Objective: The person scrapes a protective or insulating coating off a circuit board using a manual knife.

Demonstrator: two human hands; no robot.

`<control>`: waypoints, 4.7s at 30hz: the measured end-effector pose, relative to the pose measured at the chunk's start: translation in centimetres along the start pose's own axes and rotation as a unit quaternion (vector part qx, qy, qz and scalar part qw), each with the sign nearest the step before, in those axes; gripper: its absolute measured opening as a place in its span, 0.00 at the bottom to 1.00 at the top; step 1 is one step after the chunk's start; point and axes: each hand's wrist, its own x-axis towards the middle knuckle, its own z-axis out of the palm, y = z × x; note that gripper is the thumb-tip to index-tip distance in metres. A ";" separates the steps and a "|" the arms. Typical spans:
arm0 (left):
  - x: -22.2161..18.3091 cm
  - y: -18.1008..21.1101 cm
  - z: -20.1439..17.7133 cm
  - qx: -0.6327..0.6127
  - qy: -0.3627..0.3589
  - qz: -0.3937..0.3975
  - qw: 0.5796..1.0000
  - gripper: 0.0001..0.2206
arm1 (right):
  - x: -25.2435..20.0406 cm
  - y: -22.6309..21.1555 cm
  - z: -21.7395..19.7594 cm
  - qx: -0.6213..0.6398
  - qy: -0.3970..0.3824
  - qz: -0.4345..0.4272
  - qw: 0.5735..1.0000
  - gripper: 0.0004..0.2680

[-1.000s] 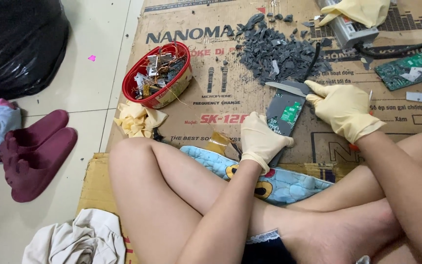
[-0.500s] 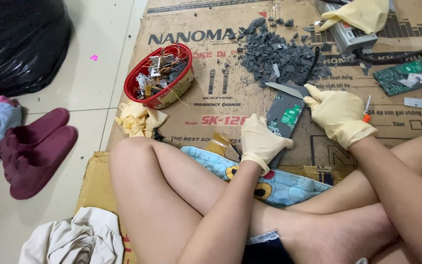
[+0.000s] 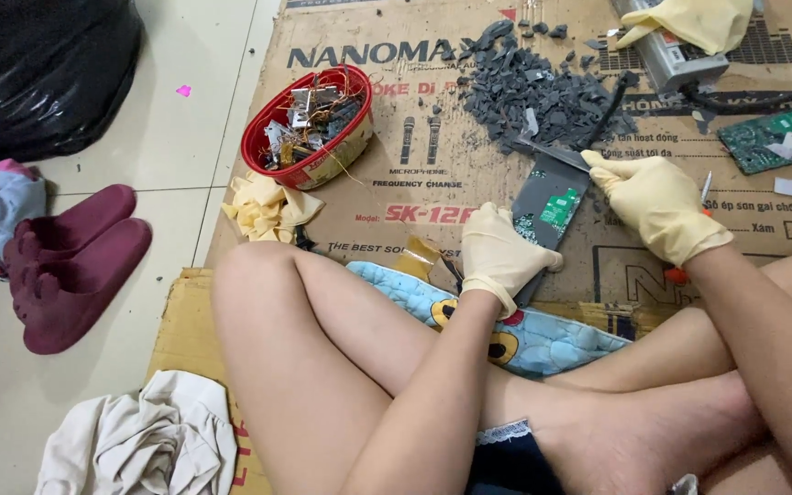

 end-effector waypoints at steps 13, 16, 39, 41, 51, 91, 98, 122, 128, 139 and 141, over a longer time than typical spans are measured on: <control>-0.1 0.5 -1.0 -0.065 -0.026 -0.042 0.997 0.27 | 1.3 4.4 -0.2 0.181 -0.001 0.073 0.981 0.11; 0.2 0.0 -0.9 -0.096 -0.025 -0.058 0.993 0.27 | 0.0 1.8 -1.2 0.092 -0.036 0.012 0.995 0.18; 0.3 0.2 -2.1 -0.203 -0.044 -0.104 0.973 0.25 | 1.5 0.5 -2.5 0.081 -0.080 -0.062 0.992 0.16; 0.2 0.4 -2.6 -0.266 -0.068 -0.133 0.952 0.26 | 1.5 1.0 -1.7 0.195 -0.074 -0.054 0.977 0.16; 0.4 0.5 -2.7 -0.338 -0.078 -0.169 0.922 0.26 | 3.1 3.1 0.1 0.227 -0.085 -0.055 0.969 0.15; 0.2 0.4 -2.1 -0.093 -0.056 -0.057 0.992 0.26 | 3.3 3.8 -0.6 0.191 0.014 -0.061 0.980 0.10; 3.1 -2.2 -4.2 -0.073 -0.098 0.010 0.992 0.26 | 0.6 3.8 -2.2 0.149 0.001 -0.077 0.986 0.11; 2.8 -5.7 -1.3 0.162 0.081 0.118 0.976 0.44 | -4.8 0.3 0.4 0.125 -0.146 0.022 0.981 0.27; 2.6 -4.7 -2.1 0.164 0.086 0.091 0.979 0.36 | -5.6 -2.3 -0.9 0.108 -0.156 0.084 0.978 0.24; 2.8 -4.8 -2.2 0.175 0.069 0.091 0.978 0.36 | -5.6 -2.5 -1.2 0.073 -0.121 0.065 0.988 0.20; 2.8 -5.0 -2.0 0.171 0.072 0.092 0.978 0.37 | -6.1 -2.8 -1.2 0.073 -0.138 0.061 0.986 0.21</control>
